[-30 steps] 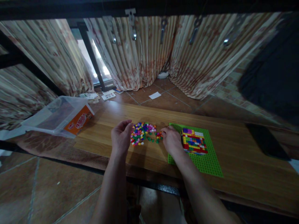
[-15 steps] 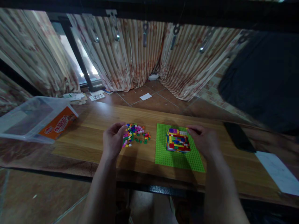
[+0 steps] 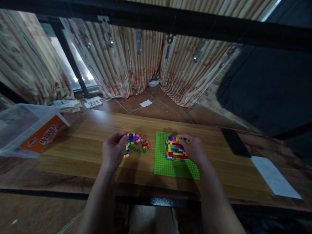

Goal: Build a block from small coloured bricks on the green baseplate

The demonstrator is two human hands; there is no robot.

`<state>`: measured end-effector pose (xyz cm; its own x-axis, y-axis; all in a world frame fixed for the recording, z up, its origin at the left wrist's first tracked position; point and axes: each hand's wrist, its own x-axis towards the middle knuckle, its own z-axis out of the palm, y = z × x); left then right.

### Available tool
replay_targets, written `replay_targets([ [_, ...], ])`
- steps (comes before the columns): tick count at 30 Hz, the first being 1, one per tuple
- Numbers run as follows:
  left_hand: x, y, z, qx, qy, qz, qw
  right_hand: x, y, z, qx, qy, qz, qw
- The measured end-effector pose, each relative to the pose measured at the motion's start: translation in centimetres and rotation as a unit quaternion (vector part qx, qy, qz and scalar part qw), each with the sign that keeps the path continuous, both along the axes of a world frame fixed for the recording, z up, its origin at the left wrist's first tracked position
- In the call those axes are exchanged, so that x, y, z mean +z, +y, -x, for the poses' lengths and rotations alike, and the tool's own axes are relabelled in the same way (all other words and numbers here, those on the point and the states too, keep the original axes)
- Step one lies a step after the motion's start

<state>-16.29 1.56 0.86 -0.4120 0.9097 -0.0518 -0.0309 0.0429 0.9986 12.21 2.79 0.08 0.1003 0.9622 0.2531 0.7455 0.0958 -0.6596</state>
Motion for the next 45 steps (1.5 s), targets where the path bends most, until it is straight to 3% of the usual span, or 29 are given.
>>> replay_targets([
  [10,0.2,-0.1,-0.4,0.001,0.003,-0.009,1.000,-0.6,0.3,-0.5,-0.005,0.113,0.038,0.993],
  [23,-0.4,0.2,-0.2,-0.005,0.005,-0.013,1.000,-0.7,0.8,-0.5,-0.026,0.300,0.128,0.945],
  [29,-0.2,0.0,-0.4,-0.009,0.017,0.000,1.000,-0.3,0.8,-0.3,-0.027,0.295,0.133,0.946],
  [38,-0.3,0.1,-0.7,-0.011,0.039,-0.002,0.999,-1.0,0.8,-0.8,-0.012,0.292,0.129,0.947],
  [45,-0.5,0.1,-0.3,-0.008,0.025,0.000,1.000,-1.3,0.8,-1.1,-0.023,0.265,0.071,0.961],
])
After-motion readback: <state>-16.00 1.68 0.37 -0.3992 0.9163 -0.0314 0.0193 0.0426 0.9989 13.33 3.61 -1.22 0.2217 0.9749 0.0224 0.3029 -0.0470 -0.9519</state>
